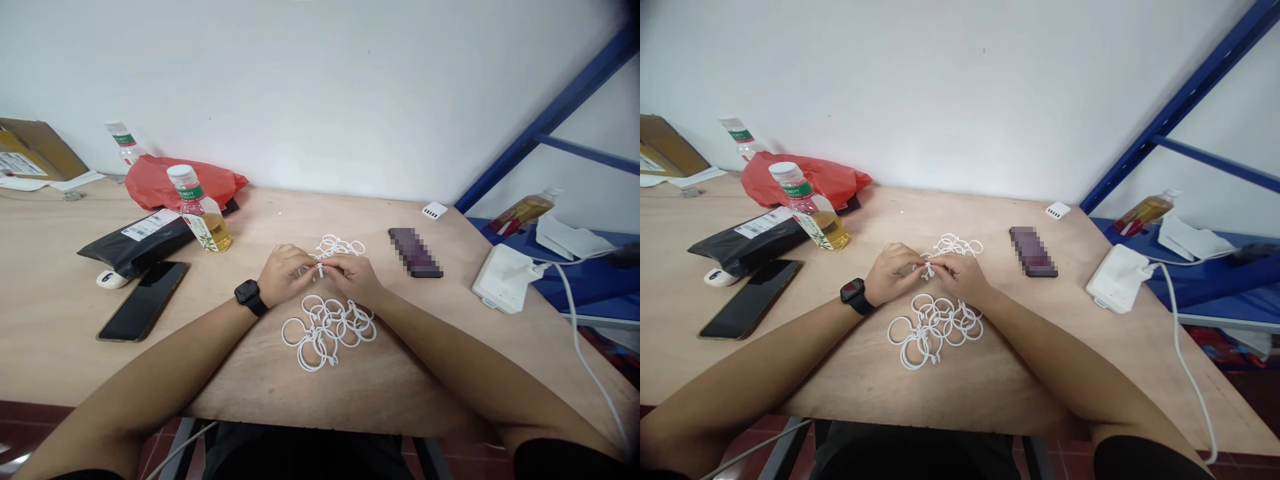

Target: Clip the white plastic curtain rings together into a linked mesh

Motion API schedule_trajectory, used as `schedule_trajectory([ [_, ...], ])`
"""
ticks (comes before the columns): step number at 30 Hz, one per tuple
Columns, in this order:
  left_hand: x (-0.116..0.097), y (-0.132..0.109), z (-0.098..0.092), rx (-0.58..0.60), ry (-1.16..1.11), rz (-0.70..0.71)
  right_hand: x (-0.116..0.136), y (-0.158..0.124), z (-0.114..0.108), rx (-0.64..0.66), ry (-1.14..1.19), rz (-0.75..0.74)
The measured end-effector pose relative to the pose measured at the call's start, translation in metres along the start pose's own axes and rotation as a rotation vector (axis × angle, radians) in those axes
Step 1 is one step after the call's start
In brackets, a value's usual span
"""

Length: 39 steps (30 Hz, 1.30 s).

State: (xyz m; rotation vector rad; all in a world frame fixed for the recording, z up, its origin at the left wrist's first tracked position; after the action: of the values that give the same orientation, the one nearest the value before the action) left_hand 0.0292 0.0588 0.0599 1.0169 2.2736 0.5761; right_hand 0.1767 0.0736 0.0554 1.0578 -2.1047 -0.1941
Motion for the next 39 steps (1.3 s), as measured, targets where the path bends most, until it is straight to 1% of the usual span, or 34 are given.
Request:
schedule_trajectory([
  [4, -0.002, 0.000, 0.000, 0.004, -0.013, 0.020, 0.000, -0.001, 0.001, -0.002, -0.034, -0.009],
  [11, -0.004, 0.001, 0.002, 0.068, -0.011, 0.025, -0.001, -0.001, 0.002, 0.034, -0.062, 0.004],
  [15, -0.004, 0.001, 0.003, 0.086, -0.002, 0.030, 0.000, -0.002, 0.002, 0.037, -0.060, 0.011],
  [21, -0.003, 0.001, 0.001, 0.020, -0.014, 0.037, 0.003, -0.002, 0.002, -0.027, -0.065, 0.006],
  [26, -0.005, 0.002, -0.004, 0.022, -0.052, 0.055, 0.004, -0.004, -0.002, -0.095, -0.152, -0.049],
  [28, -0.006, 0.003, -0.006, 0.075, -0.112, 0.084, 0.000, -0.005, -0.008, -0.142, -0.209, -0.050],
  [30, -0.011, 0.003, -0.002, 0.208, -0.178, 0.147, -0.008, -0.006, -0.013, -0.156, -0.267, -0.017],
  [33, -0.018, 0.001, 0.009, 0.387, -0.207, 0.206, -0.023, -0.005, -0.015, -0.111, -0.350, 0.107],
  [36, -0.021, -0.003, 0.022, 0.508, -0.161, 0.204, -0.029, -0.005, -0.015, -0.092, -0.385, 0.180],
  [39, -0.021, -0.005, 0.032, 0.590, -0.104, 0.170, -0.024, -0.004, -0.013, -0.101, -0.381, 0.141],
])
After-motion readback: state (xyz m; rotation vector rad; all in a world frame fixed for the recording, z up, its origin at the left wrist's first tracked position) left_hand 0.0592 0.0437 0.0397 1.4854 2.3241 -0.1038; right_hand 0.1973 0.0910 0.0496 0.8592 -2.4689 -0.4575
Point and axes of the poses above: each hand's wrist, its own y-axis towards the middle knuckle, its own z-axis out of the palm, x = y × z, the point moved 7 cm from there along y, towards the middle knuckle, and after that the axes turned 12 degrees about x, right-handed, at the moved point
